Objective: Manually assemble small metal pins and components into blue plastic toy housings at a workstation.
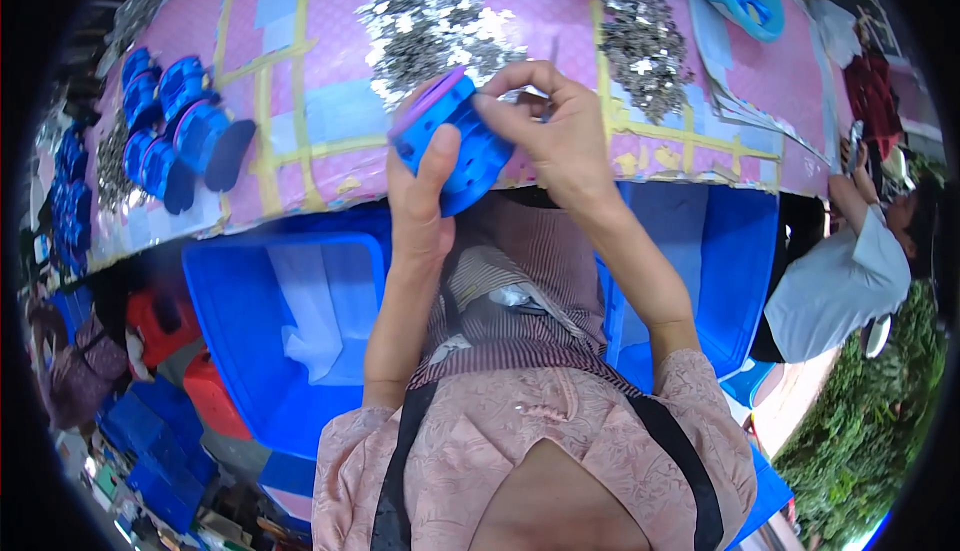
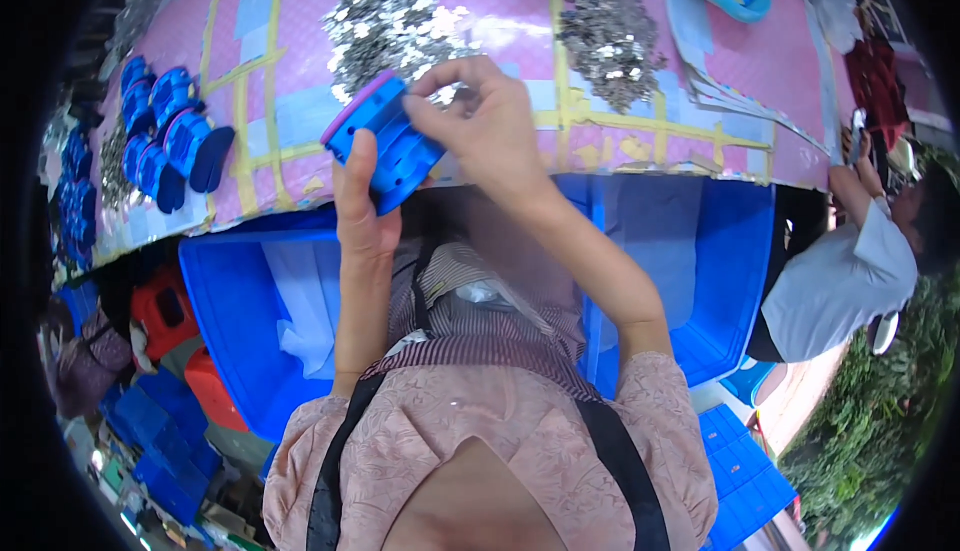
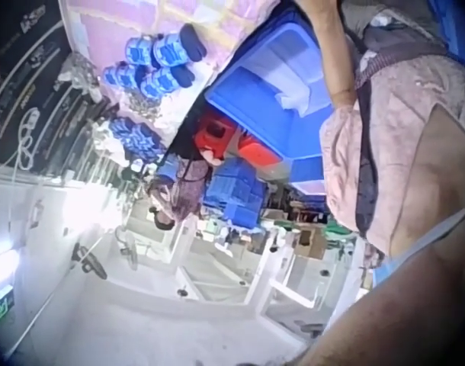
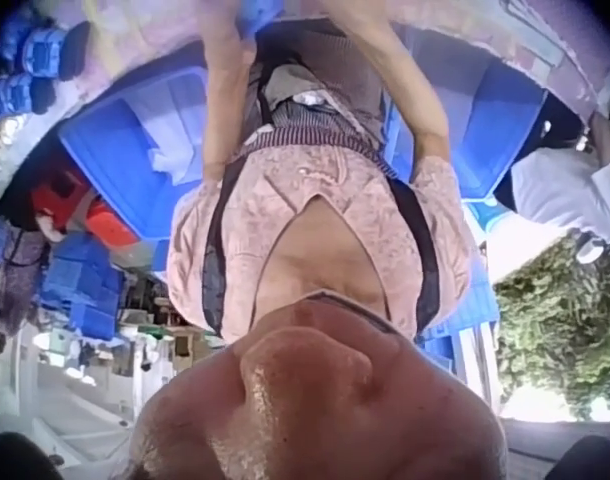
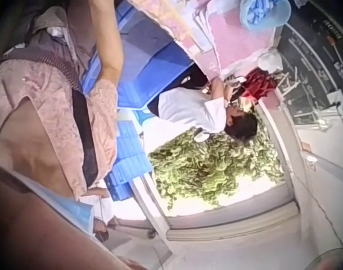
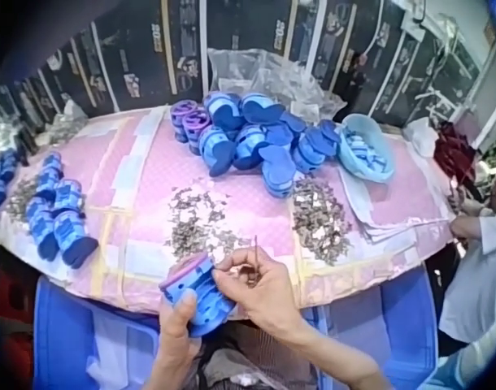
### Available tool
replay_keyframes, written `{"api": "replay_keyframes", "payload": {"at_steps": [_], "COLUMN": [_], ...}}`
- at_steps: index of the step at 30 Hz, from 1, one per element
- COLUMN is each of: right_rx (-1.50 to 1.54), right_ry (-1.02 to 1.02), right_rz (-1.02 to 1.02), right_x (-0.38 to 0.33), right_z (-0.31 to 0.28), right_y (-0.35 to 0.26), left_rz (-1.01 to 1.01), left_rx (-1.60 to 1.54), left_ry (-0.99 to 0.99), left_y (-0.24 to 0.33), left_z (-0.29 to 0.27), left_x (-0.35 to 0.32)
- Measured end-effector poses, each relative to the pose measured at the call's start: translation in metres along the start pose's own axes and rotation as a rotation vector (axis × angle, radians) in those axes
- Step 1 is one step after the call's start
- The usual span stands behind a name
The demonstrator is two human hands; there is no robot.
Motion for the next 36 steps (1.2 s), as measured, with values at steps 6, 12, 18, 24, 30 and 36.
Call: {"api": "replay_keyframes", "payload": {"at_steps": [6,12,18,24,30,36], "right_rx": [-0.344,-0.478,-1.189,-1.25,-0.551,-0.186], "right_ry": [0.121,0.169,0.476,0.303,0.221,0.074], "right_rz": [-0.471,-0.499,-0.314,-0.392,-0.321,-0.017], "right_x": [-0.013,0.008,0.069,0.082,0.07,0.037], "right_z": [-0.001,-0.043,-0.129,-0.132,-0.123,-0.088], "right_y": [-0.029,-0.029,-0.008,-0.014,-0.001,0.017], "left_rz": [0.027,-0.054,-0.148,-0.21,-0.227,-0.241], "left_rx": [0.011,-0.004,0.001,-0.044,-0.087,-0.234], "left_ry": [0.011,-0.017,-0.141,-0.095,-0.108,-0.157], "left_y": [0.006,0.002,-0.004,-0.009,-0.009,-0.013], "left_z": [0.017,0.013,0.028,0.03,0.025,0.024], "left_x": [-0.007,-0.003,-0.006,-0.007,-0.003,0.0]}}
Point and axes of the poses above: each hand's wrist, its own x-axis towards the middle knuckle, its own z-axis out of the palm, y = z × x, the point moved 6 cm from there along x, towards the middle knuckle, and after that the axes turned 1 degree about x, right-handed, at the moved point
